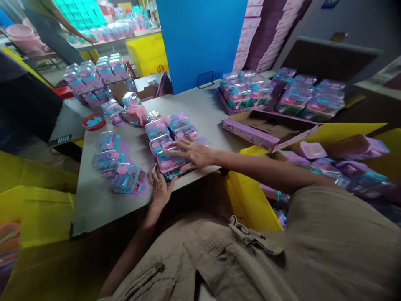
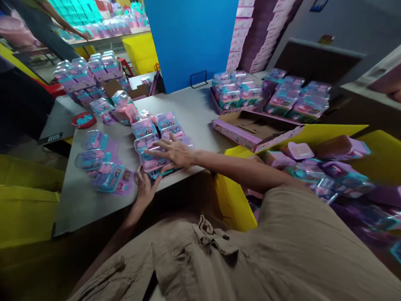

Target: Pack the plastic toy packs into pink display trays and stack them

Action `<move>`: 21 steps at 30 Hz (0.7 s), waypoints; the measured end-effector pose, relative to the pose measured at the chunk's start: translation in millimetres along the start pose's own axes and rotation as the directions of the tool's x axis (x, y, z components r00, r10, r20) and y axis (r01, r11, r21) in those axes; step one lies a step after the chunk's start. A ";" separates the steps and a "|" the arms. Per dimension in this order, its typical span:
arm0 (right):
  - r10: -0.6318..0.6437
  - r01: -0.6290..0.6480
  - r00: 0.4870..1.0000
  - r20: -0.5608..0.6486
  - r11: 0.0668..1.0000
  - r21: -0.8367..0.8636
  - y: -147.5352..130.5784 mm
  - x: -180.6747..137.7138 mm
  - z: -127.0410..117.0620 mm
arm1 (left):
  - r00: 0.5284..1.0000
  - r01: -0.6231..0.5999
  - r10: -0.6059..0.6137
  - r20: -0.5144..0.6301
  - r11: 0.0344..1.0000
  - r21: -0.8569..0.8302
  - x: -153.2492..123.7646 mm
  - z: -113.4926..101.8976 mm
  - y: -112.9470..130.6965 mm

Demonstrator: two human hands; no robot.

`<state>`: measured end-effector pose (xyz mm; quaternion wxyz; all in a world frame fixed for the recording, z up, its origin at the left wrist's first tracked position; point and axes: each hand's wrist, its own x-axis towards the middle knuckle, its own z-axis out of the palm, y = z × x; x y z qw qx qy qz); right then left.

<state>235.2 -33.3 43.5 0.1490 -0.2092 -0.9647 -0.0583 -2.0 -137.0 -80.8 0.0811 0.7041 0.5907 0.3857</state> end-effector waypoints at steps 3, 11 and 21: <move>-0.133 0.131 0.990 0.037 0.990 0.056 -6.5 19.4 0.0 | 0.999 0.028 -0.029 -0.046 0.999 -0.031 -3.8 -4.5 -1.1; -0.122 0.108 0.990 0.071 0.978 0.178 -9.3 38.4 11.7 | 0.988 0.144 -0.139 0.061 0.986 -0.086 -5.4 -11.6 -5.8; 0.064 -0.065 0.997 0.049 0.998 0.026 32.5 -22.5 -14.1 | 0.951 -0.259 0.267 0.154 0.963 -0.069 84.3 -64.1 71.8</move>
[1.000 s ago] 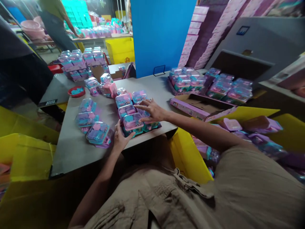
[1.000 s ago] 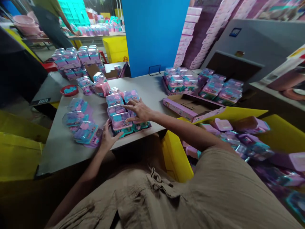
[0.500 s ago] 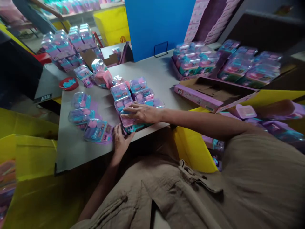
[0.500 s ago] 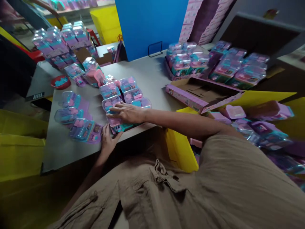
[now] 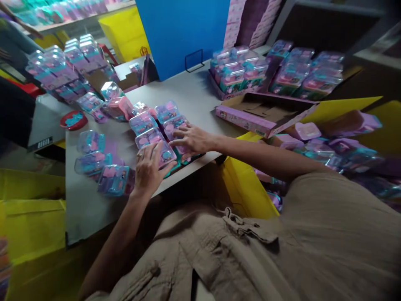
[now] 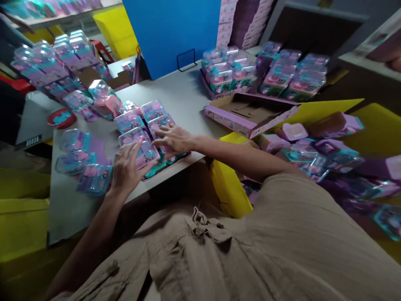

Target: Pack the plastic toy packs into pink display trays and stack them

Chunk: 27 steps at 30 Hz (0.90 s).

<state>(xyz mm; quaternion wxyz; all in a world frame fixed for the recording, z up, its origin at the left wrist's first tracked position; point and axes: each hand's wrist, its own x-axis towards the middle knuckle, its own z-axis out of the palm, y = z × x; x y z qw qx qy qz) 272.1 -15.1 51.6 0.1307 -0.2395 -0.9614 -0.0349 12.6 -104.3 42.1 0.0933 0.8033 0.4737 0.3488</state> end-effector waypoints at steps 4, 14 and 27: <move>-0.027 0.031 0.998 0.050 0.997 -0.073 15.4 -8.2 1.4 | 0.985 -0.050 0.032 0.169 0.993 0.105 25.2 6.3 -19.4; -0.087 0.137 0.963 0.255 0.973 -0.185 -7.6 26.5 -0.8 | 0.980 -0.090 0.081 0.184 0.995 0.043 20.2 -1.0 -38.0; -0.111 0.112 0.992 0.051 0.993 -0.018 9.6 25.0 19.7 | 0.934 -0.326 0.269 0.235 0.911 0.253 22.3 4.5 -39.0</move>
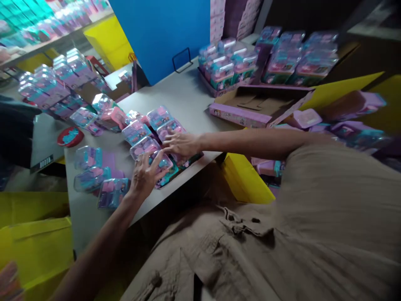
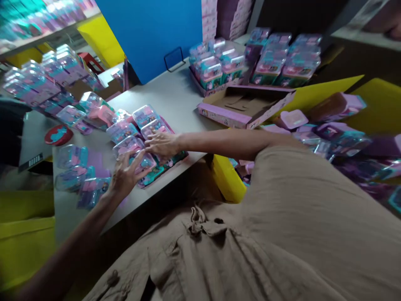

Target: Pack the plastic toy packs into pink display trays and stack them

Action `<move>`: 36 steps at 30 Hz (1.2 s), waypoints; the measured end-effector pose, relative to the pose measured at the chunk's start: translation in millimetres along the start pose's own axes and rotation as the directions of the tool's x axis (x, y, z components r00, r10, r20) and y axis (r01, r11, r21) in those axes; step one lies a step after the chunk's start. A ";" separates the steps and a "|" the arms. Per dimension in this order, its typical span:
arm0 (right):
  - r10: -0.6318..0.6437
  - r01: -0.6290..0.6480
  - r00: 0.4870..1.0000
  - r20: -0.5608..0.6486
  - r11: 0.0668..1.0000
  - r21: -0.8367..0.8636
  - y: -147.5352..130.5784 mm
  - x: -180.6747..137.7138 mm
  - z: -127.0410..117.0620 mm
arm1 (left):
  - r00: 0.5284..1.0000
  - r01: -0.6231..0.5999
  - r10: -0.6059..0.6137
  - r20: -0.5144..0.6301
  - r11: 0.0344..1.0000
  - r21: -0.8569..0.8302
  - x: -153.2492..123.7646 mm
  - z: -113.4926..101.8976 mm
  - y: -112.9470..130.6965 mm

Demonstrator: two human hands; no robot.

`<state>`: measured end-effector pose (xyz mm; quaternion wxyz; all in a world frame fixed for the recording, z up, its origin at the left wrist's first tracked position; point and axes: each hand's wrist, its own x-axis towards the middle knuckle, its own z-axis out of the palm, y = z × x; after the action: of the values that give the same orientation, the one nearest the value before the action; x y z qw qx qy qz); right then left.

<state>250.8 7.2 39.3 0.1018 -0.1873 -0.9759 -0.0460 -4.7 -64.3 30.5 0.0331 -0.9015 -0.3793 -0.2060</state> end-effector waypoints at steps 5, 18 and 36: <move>0.198 -0.148 0.953 -0.228 0.964 0.222 -5.0 -31.4 -7.4 | 0.998 -0.008 0.014 -0.059 0.994 0.110 -6.7 0.7 5.5; 0.533 -0.573 0.815 0.229 0.679 0.459 53.4 1.6 -5.8 | 0.695 0.640 -0.714 0.090 0.557 -0.529 20.8 21.3 -46.8; 0.717 -0.620 0.670 0.194 0.397 0.677 109.0 59.2 26.7 | 0.621 0.756 -0.716 0.319 0.438 -0.487 87.2 16.7 -122.6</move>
<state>233.0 132.6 31.6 0.2362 -0.5064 -0.7488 0.3564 -29.7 84.8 37.9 -0.3480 -0.6158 -0.6512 -0.2749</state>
